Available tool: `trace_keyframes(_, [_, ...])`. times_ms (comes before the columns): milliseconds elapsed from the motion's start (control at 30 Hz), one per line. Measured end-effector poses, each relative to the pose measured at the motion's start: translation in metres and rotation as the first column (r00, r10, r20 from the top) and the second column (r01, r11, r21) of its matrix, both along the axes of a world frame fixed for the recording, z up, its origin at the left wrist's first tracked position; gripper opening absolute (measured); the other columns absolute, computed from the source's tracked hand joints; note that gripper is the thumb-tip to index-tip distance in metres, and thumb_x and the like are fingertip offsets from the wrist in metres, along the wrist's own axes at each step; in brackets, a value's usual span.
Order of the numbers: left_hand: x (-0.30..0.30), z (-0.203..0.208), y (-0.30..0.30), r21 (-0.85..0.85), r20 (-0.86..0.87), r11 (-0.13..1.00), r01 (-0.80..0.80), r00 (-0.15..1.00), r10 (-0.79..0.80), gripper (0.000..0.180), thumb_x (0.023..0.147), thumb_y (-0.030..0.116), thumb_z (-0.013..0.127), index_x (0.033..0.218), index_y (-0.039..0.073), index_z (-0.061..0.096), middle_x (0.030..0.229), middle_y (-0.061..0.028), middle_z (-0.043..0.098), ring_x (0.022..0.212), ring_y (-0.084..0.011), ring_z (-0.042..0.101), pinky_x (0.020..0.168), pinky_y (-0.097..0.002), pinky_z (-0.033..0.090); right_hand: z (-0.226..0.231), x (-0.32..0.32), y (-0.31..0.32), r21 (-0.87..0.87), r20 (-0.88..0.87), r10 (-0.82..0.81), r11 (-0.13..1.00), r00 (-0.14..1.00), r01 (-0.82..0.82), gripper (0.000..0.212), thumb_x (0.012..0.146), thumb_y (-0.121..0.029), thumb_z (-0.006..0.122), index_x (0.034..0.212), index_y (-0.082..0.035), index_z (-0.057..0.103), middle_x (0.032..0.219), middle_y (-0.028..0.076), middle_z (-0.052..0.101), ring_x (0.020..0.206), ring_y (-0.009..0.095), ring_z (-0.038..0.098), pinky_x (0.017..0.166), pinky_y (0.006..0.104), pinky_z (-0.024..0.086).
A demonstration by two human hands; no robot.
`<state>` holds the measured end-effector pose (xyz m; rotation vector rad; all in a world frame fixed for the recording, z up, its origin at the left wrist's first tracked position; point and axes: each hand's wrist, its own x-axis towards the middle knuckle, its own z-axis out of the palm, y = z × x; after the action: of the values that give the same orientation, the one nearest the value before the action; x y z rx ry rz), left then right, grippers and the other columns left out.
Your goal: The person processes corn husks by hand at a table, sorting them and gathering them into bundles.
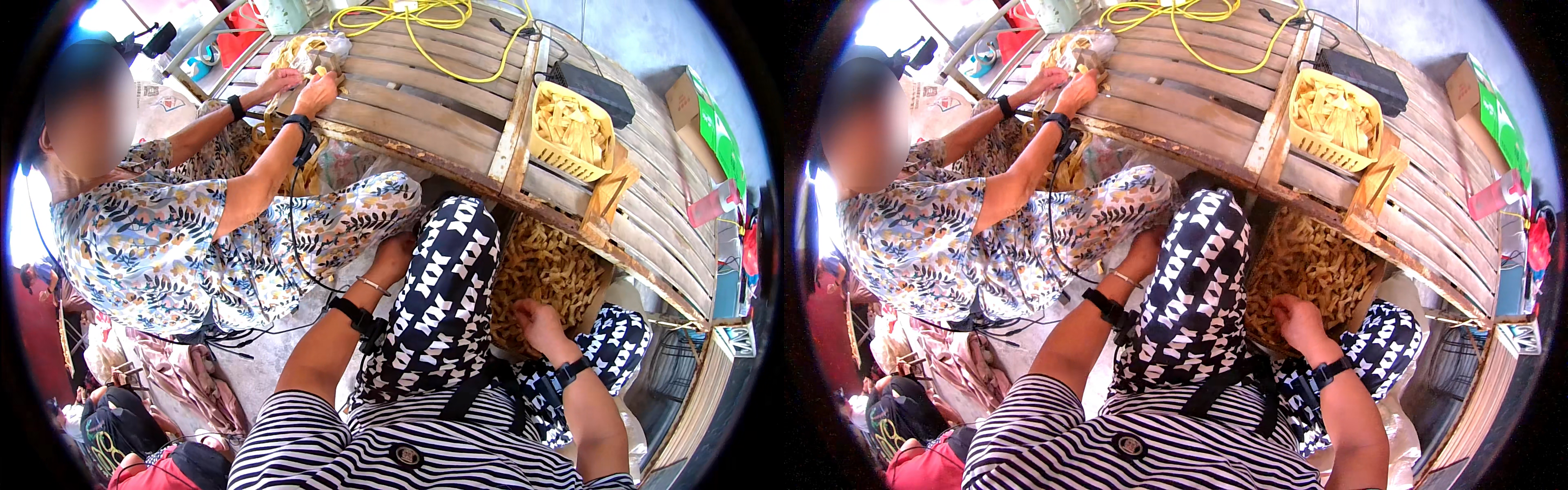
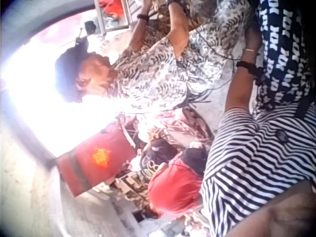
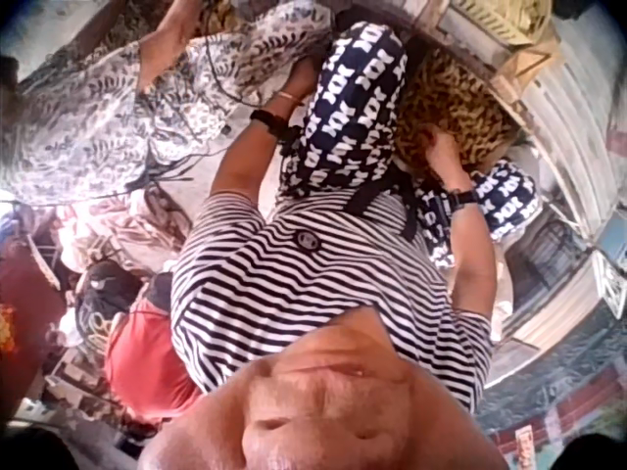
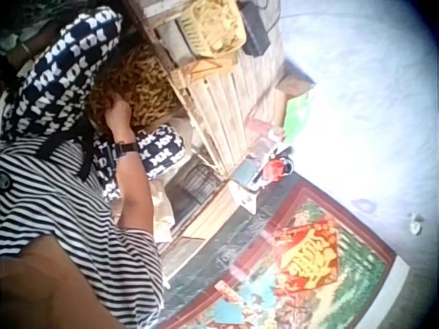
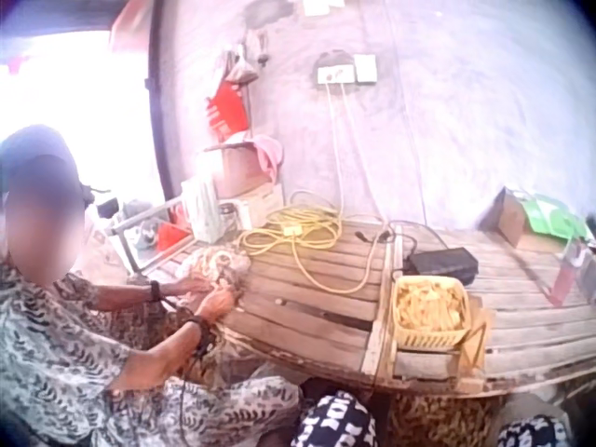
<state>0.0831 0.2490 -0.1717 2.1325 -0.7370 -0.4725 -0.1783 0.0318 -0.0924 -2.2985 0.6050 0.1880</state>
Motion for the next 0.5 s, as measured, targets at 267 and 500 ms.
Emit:
trace_keyframes(267, [0.006,0.155,0.011,-0.167,-0.21,0.979,0.116,0.966,-0.15,0.026,0.086,0.007,0.058,0.11,-0.001,0.059,0.096,-0.0109,0.067,0.091,-0.0141,0.062,0.083,-0.0269,0.048,-0.009,-0.008,-0.001,0.011,0.016,-0.029,1.0,0.999,0.029,0.018,0.081,-0.008,0.059,0.099,-0.005,0.063,0.087,0.019,0.064,0.08,0.033,0.063,0.069,0.0364,0.049])
trace_keyframes(500, [0.135,0.136,0.001,0.222,0.473,0.975,-0.014,0.876,-0.095,0.022,0.079,0.016,0.053,0.091,0.001,0.065,0.082,-0.0202,0.064,0.077,-0.0351,0.063,0.071,-0.0401,0.049,0.004,0.004,-0.001,0.059,-0.073,-0.034,0.998,0.997,0.039,0.017,0.082,-0.011,0.059,0.097,-0.004,0.064,0.087,0.019,0.064,0.08,0.034,0.063,0.07,0.0363,0.049])
